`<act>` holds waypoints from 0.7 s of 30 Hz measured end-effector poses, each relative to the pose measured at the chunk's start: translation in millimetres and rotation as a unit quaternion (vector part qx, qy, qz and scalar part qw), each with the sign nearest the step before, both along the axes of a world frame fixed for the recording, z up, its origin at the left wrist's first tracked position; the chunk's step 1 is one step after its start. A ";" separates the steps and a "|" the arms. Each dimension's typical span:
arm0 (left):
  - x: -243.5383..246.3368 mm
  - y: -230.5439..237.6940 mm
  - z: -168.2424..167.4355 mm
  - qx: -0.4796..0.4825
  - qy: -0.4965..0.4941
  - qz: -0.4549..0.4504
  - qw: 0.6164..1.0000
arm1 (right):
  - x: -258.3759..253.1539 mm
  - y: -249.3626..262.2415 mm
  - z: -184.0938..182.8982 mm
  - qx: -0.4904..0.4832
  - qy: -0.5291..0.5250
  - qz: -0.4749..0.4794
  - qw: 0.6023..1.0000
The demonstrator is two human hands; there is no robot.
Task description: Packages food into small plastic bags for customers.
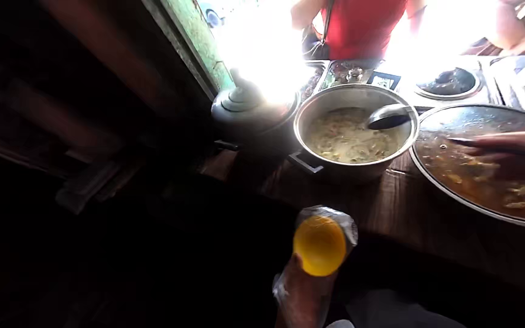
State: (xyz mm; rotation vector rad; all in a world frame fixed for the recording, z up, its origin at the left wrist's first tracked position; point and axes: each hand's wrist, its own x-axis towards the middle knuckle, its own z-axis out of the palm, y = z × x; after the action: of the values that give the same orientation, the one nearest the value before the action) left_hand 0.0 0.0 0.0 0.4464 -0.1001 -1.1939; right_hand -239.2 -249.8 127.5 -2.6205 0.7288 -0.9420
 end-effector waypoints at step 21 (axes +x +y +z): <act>143.3 74.7 8.7 0.162 -0.097 0.163 0.968 | 170.1 -99.4 -9.0 0.138 0.294 0.090 0.941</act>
State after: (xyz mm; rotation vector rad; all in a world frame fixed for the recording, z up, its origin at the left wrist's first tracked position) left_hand 143.3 74.7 8.7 0.8339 0.0026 -0.8395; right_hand -69.1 -349.2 118.5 -2.6489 0.6664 0.0179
